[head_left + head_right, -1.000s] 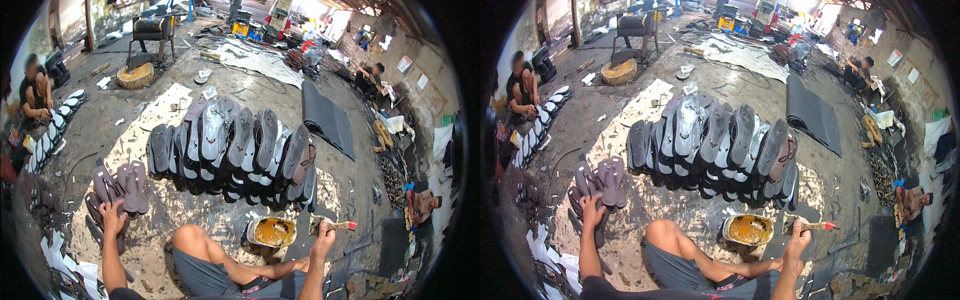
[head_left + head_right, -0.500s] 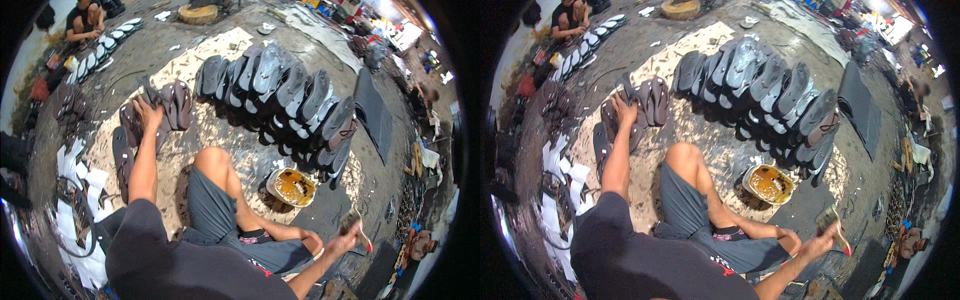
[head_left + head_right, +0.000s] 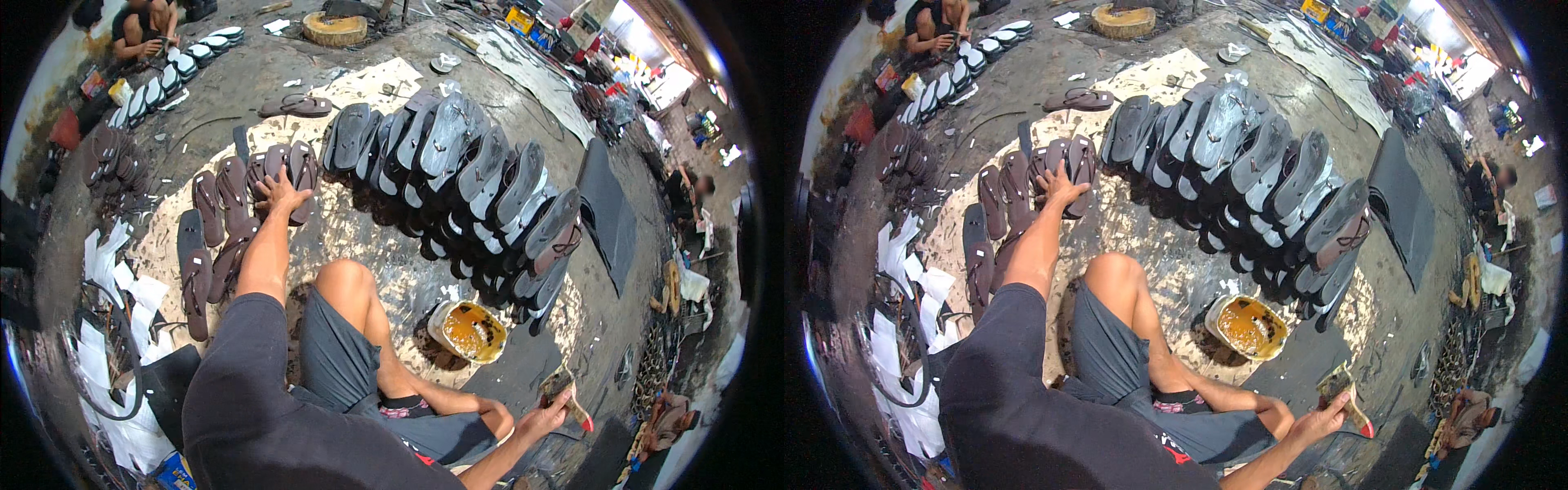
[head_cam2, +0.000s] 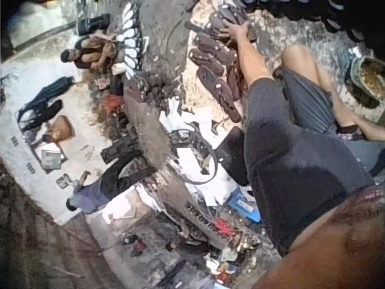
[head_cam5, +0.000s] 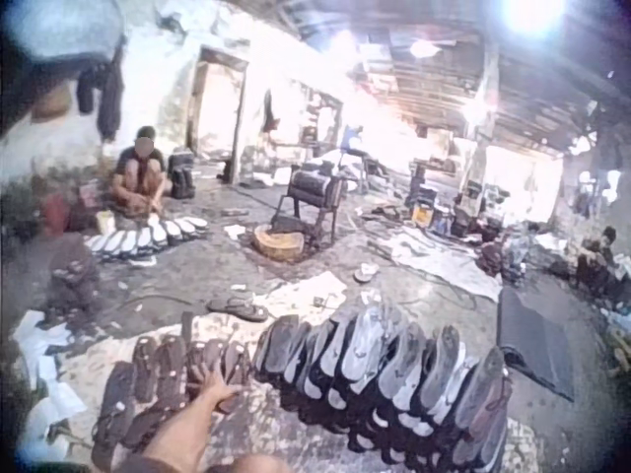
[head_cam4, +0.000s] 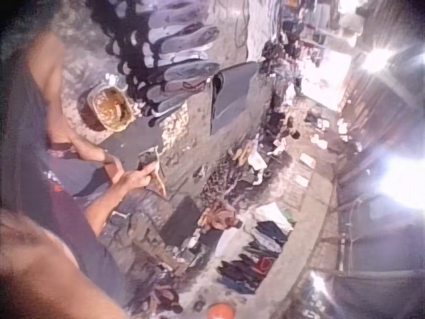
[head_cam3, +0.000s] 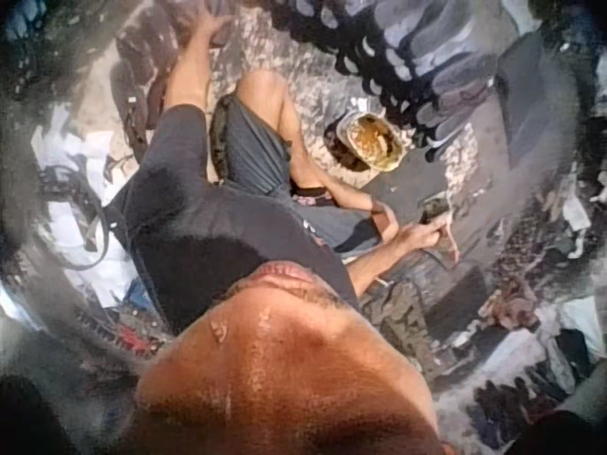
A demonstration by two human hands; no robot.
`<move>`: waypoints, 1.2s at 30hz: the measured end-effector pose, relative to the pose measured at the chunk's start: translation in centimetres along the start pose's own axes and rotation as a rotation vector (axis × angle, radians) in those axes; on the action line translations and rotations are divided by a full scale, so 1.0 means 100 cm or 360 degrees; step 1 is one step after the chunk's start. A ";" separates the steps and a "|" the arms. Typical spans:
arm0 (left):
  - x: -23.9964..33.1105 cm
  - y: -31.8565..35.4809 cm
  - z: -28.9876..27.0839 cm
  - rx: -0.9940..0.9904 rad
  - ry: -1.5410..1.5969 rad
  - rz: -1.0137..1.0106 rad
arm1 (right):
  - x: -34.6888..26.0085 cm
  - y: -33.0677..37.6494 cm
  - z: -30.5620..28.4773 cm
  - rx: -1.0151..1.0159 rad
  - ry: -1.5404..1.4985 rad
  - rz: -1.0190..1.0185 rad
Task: The person sits on the floor and uses a brush to apply a yellow adhesive from a container onto the soles of flip-flops and a large black rubber sheet. The person handles the items one at a time, coating surfaces and placing them aside.
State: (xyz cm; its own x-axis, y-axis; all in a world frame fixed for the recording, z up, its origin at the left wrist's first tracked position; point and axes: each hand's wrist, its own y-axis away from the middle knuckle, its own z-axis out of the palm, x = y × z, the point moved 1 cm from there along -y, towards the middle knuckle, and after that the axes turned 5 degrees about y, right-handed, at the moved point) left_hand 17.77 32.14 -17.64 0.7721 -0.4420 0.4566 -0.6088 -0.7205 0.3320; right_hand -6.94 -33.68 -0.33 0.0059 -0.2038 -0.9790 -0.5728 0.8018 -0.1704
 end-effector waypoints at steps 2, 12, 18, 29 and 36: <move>-0.026 -0.008 -0.002 0.0188 0.0042 0.0143 | 0.009 -0.002 -0.005 -0.0003 0.0084 0.0042; -0.093 0.038 -0.015 0.0089 0.0543 0.0595 | 0.010 -0.014 0.047 -0.0042 0.0166 -0.0011; -0.141 0.155 -0.087 -0.1386 0.0626 0.0480 | 0.009 -0.014 0.044 -0.0046 0.0126 0.0063; -0.314 0.101 -0.115 -0.0115 0.0567 0.0316 | -0.004 -0.007 0.064 -0.0138 -0.0022 0.0040; -0.250 0.006 -0.095 -0.1058 0.0640 0.0255 | 0.000 -0.010 0.055 -0.0281 -0.0018 -0.0082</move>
State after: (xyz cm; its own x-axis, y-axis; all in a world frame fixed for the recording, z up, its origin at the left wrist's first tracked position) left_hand -3.63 47.84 -21.08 0.6181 -0.1948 0.7616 -0.7860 -0.1384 0.6025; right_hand -1.90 -31.40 -0.80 0.0477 -0.2350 -0.9708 -0.7065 0.6791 -0.1991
